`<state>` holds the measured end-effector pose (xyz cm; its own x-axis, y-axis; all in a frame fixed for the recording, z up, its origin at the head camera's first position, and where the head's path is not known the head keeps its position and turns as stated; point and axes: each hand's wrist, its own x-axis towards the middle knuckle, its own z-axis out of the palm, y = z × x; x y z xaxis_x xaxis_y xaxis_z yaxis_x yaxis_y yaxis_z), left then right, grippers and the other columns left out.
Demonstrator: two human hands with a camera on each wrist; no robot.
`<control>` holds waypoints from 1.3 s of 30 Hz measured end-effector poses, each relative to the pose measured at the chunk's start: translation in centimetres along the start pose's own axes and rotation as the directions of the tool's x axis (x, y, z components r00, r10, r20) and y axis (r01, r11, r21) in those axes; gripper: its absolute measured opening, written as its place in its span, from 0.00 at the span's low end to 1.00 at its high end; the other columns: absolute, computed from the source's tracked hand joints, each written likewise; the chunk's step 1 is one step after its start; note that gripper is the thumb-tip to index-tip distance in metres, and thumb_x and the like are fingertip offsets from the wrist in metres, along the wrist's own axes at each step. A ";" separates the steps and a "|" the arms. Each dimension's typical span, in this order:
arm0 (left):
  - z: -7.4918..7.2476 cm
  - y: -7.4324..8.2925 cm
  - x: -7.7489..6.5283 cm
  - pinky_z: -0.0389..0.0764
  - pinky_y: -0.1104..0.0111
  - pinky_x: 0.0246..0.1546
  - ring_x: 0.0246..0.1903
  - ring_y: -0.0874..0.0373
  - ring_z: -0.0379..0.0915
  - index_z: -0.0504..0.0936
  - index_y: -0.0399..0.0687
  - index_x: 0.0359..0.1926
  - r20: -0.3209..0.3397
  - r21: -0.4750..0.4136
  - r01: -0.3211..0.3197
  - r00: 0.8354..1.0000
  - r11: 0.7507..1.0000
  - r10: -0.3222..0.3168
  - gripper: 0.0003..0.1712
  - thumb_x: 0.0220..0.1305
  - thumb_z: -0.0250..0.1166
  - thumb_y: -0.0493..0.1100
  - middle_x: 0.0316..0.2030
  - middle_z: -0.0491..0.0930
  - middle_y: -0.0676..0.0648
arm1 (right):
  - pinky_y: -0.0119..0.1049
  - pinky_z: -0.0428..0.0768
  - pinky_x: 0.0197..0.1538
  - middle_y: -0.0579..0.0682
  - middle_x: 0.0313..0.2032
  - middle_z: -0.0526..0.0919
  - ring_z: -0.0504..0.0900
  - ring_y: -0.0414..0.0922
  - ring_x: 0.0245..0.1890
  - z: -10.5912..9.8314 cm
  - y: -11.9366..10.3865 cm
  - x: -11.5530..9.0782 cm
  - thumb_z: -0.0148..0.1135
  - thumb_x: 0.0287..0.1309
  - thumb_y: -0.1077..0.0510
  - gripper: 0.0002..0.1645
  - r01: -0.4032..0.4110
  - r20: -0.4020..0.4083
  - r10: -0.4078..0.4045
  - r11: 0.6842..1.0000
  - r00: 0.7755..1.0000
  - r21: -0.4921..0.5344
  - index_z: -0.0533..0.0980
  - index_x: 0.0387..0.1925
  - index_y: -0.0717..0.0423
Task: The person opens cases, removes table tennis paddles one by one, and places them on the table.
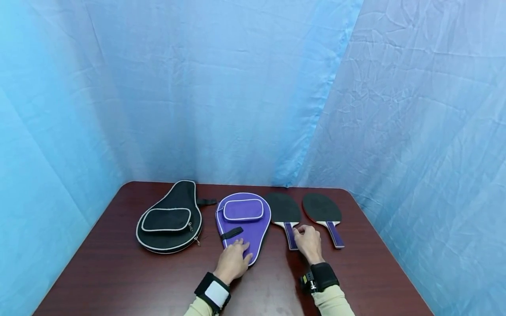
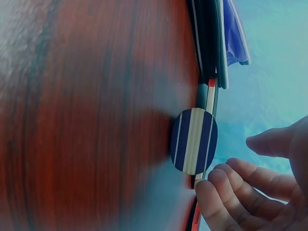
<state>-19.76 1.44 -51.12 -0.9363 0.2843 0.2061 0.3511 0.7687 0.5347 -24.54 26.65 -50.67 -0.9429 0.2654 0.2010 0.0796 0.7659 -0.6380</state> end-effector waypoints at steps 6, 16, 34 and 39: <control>0.0 0.2 -0.1 0.77 0.48 0.57 0.58 0.36 0.75 0.83 0.36 0.54 0.002 0.047 -0.001 1.000 0.999 0.000 0.21 0.63 0.66 0.42 0.55 0.79 0.31 | 0.41 0.77 0.32 0.46 0.21 0.82 0.78 0.43 0.23 0.1 -0.2 0.0 0.63 0.63 0.55 0.11 0.008 0.019 -0.008 1.000 1.000 0.008 0.84 0.29 0.58; -0.1 0.2 0.3 0.75 0.47 0.58 0.60 0.35 0.73 0.83 0.36 0.54 0.016 0.031 0.026 1.000 0.999 -0.027 0.20 0.63 0.67 0.41 0.57 0.77 0.30 | 0.42 0.78 0.33 0.46 0.22 0.84 0.79 0.43 0.24 0.0 0.1 -0.1 0.65 0.61 0.55 0.10 0.021 0.032 -0.021 1.000 0.999 0.000 0.85 0.29 0.58; -1.1 -0.9 0.7 0.75 0.48 0.58 0.60 0.38 0.73 0.83 0.40 0.55 0.033 0.110 0.187 0.981 0.976 -0.191 0.20 0.64 0.66 0.43 0.59 0.78 0.36 | 0.45 0.81 0.33 0.51 0.24 0.85 0.81 0.46 0.24 0.0 0.8 -1.4 0.72 0.55 0.58 0.09 0.021 0.028 -0.019 0.998 0.999 -0.056 0.84 0.27 0.60; -1.5 -1.5 0.3 0.77 0.48 0.55 0.57 0.37 0.75 0.84 0.38 0.52 -0.018 0.141 0.215 0.976 0.966 -0.215 0.18 0.64 0.67 0.42 0.57 0.78 0.35 | 0.44 0.80 0.32 0.51 0.23 0.85 0.81 0.46 0.24 -0.2 1.0 -1.7 0.72 0.55 0.58 0.09 0.021 0.033 -0.019 0.998 0.999 -0.062 0.84 0.27 0.60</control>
<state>-20.59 -0.52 -50.62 -0.9896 0.1023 0.1009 0.1369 0.8850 0.4451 -22.81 27.10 -51.46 -0.9543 0.2316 0.1887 0.0798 0.8064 -0.5860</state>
